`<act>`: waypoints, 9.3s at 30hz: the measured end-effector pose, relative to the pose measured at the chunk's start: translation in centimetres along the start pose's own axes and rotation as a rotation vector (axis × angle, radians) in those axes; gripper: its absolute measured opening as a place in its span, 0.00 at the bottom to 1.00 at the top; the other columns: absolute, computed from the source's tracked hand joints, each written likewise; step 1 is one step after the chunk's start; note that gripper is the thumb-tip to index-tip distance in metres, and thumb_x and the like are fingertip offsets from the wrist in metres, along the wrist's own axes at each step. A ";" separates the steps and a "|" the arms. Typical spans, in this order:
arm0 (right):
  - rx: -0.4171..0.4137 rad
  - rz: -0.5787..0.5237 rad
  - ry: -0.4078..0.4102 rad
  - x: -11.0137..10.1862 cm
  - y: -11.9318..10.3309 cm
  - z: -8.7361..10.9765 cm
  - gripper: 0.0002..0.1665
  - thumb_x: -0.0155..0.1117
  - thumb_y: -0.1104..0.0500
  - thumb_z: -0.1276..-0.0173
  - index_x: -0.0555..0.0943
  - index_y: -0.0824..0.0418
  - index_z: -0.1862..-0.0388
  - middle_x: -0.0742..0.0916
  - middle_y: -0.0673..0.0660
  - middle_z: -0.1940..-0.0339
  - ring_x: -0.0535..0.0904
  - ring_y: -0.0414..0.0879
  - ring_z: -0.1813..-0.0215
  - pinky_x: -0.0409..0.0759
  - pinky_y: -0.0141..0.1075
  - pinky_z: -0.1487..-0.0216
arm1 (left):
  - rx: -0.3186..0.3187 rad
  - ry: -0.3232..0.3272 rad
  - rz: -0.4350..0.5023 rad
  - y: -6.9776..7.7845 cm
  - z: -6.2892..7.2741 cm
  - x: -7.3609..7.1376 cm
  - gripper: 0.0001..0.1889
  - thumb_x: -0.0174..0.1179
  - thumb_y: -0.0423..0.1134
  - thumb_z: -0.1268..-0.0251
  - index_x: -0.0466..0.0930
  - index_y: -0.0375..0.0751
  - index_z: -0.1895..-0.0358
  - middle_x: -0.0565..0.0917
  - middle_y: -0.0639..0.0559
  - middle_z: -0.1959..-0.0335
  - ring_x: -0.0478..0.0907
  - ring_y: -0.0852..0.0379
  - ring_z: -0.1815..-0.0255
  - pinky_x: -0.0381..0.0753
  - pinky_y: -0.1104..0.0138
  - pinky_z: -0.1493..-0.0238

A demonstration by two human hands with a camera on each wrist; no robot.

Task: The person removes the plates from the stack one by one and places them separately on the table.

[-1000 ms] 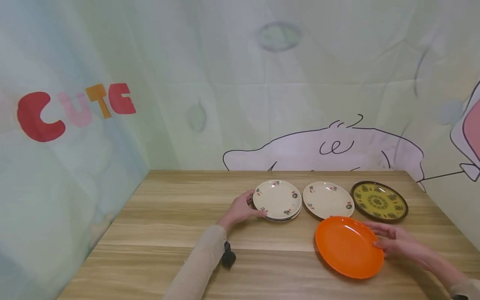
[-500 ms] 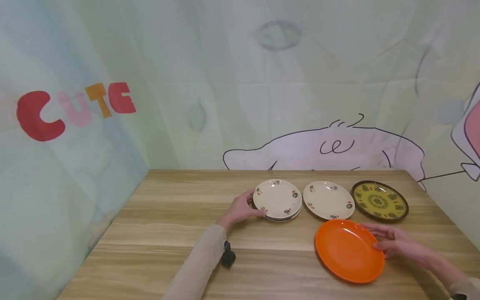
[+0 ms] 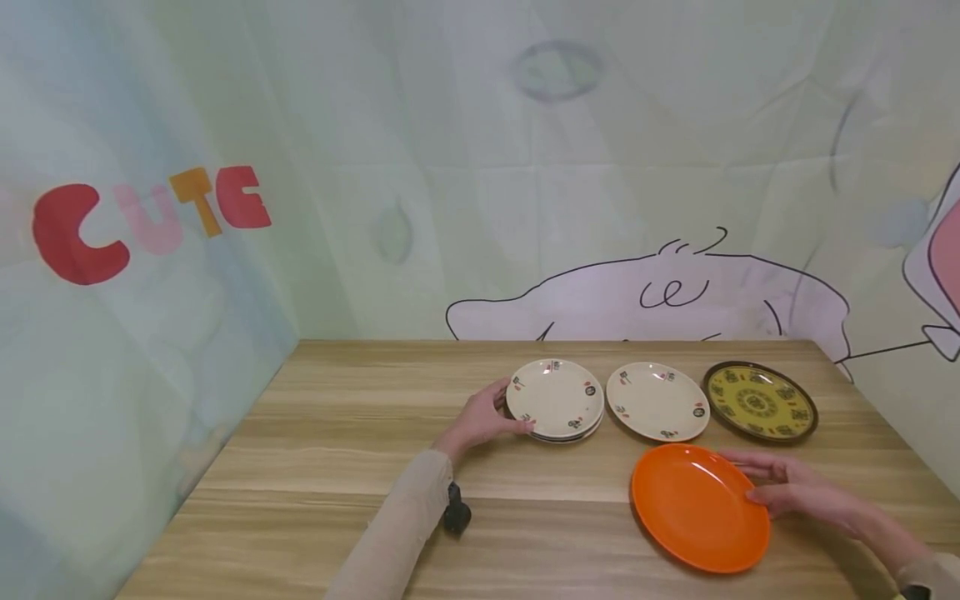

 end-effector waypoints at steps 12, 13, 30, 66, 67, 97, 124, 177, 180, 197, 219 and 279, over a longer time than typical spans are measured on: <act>0.002 0.306 0.222 -1.5 -0.5 0.2 0.28 0.57 0.65 0.38 0.67 0.62 0.38 0.79 0.56 0.55 0.79 0.45 0.58 0.82 0.42 0.61 | -0.013 0.003 -0.004 0.4 0.2 0.0 0.48 0.73 0.46 0.60 0.57 0.36 0.33 0.64 0.43 0.34 0.61 0.49 0.34 0.61 0.60 0.34; 0.004 0.312 0.229 -1.5 -0.5 0.2 0.27 0.57 0.65 0.38 0.67 0.63 0.38 0.79 0.57 0.56 0.79 0.46 0.59 0.83 0.42 0.62 | -0.016 0.002 -0.007 0.4 0.2 -0.1 0.48 0.73 0.46 0.60 0.57 0.37 0.33 0.64 0.43 0.34 0.61 0.49 0.34 0.61 0.60 0.34; 0.057 0.471 0.309 -1.8 -1.1 -0.5 0.30 0.61 0.65 0.42 0.66 0.73 0.41 0.76 0.58 0.67 0.71 0.40 0.81 0.73 0.31 0.85 | -0.018 -0.007 -0.015 0.2 0.3 -0.1 0.49 0.73 0.47 0.61 0.56 0.36 0.33 0.63 0.43 0.34 0.61 0.48 0.34 0.61 0.60 0.34; 0.028 0.508 0.440 1.0 -6.8 -13.6 0.36 0.62 0.55 0.39 0.62 0.72 0.37 0.77 0.64 0.55 0.79 0.47 0.62 0.82 0.37 0.65 | -0.019 -0.005 -0.006 0.0 -0.1 -0.1 0.49 0.74 0.48 0.62 0.58 0.37 0.33 0.64 0.44 0.34 0.61 0.50 0.34 0.61 0.61 0.34; 0.025 0.505 0.437 1.2 -6.8 -13.9 0.36 0.62 0.56 0.39 0.62 0.72 0.37 0.77 0.65 0.54 0.79 0.47 0.62 0.82 0.37 0.65 | -0.019 -0.006 -0.004 0.0 0.0 0.0 0.49 0.74 0.48 0.62 0.58 0.37 0.33 0.64 0.44 0.34 0.61 0.50 0.34 0.61 0.61 0.34; 0.073 0.348 0.506 2.7 -5.8 -17.4 0.39 0.58 0.68 0.40 0.52 0.79 0.35 0.68 0.76 0.44 0.77 0.42 0.71 0.83 0.37 0.66 | -0.005 -0.006 0.001 -0.2 -0.2 0.0 0.49 0.74 0.47 0.62 0.58 0.36 0.34 0.64 0.43 0.35 0.62 0.49 0.35 0.62 0.61 0.35; 0.120 0.337 0.531 2.4 -5.5 -17.5 0.40 0.60 0.70 0.42 0.54 0.76 0.34 0.63 0.76 0.37 0.79 0.43 0.71 0.83 0.36 0.66 | -0.099 0.211 -0.041 -0.1 -0.4 -1.9 0.30 0.70 0.42 0.56 0.74 0.36 0.46 0.78 0.46 0.60 0.76 0.57 0.69 0.79 0.71 0.72; 0.105 0.364 0.528 2.6 -5.9 -17.4 0.36 0.57 0.74 0.43 0.57 0.77 0.35 0.60 0.79 0.36 0.79 0.43 0.72 0.83 0.36 0.67 | -0.136 0.202 0.289 -0.2 1.5 -6.8 0.29 0.54 0.22 0.44 0.60 0.28 0.36 0.73 0.28 0.49 0.75 0.60 0.82 0.83 0.65 0.74; 0.110 0.369 0.531 2.5 -5.8 -17.4 0.37 0.58 0.74 0.43 0.57 0.76 0.35 0.60 0.78 0.36 0.79 0.43 0.72 0.83 0.36 0.66 | -0.141 0.233 0.312 -0.7 1.9 -7.7 0.29 0.54 0.22 0.44 0.59 0.28 0.36 0.73 0.28 0.49 0.75 0.61 0.81 0.83 0.66 0.74; 0.116 0.398 0.546 2.4 -5.5 -17.4 0.36 0.59 0.73 0.42 0.59 0.75 0.35 0.61 0.77 0.36 0.80 0.44 0.71 0.83 0.36 0.67 | -0.197 0.382 0.341 -4.5 4.0 -12.2 0.30 0.53 0.21 0.44 0.56 0.28 0.35 0.70 0.28 0.47 0.75 0.62 0.82 0.84 0.66 0.70; 0.110 0.383 0.543 2.4 -5.4 -17.5 0.36 0.59 0.73 0.42 0.58 0.74 0.35 0.61 0.77 0.35 0.80 0.43 0.72 0.83 0.35 0.68 | -0.261 0.379 0.302 -7.3 5.9 -12.5 0.31 0.51 0.20 0.44 0.53 0.25 0.35 0.68 0.26 0.46 0.76 0.61 0.79 0.83 0.70 0.71; 0.107 0.395 0.547 2.3 -5.6 -17.4 0.36 0.59 0.72 0.42 0.59 0.74 0.35 0.60 0.76 0.34 0.80 0.43 0.70 0.83 0.36 0.67 | -0.253 0.324 0.067 -6.3 4.9 -14.5 0.25 0.55 0.29 0.41 0.63 0.26 0.40 0.71 0.32 0.47 0.76 0.49 0.58 0.81 0.67 0.62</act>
Point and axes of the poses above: each hand's wrist, its own z-axis away from the middle knuckle, its own x-axis out of the palm, y = z × x, the point moved 10 cm from there along -z, towards the middle knuckle
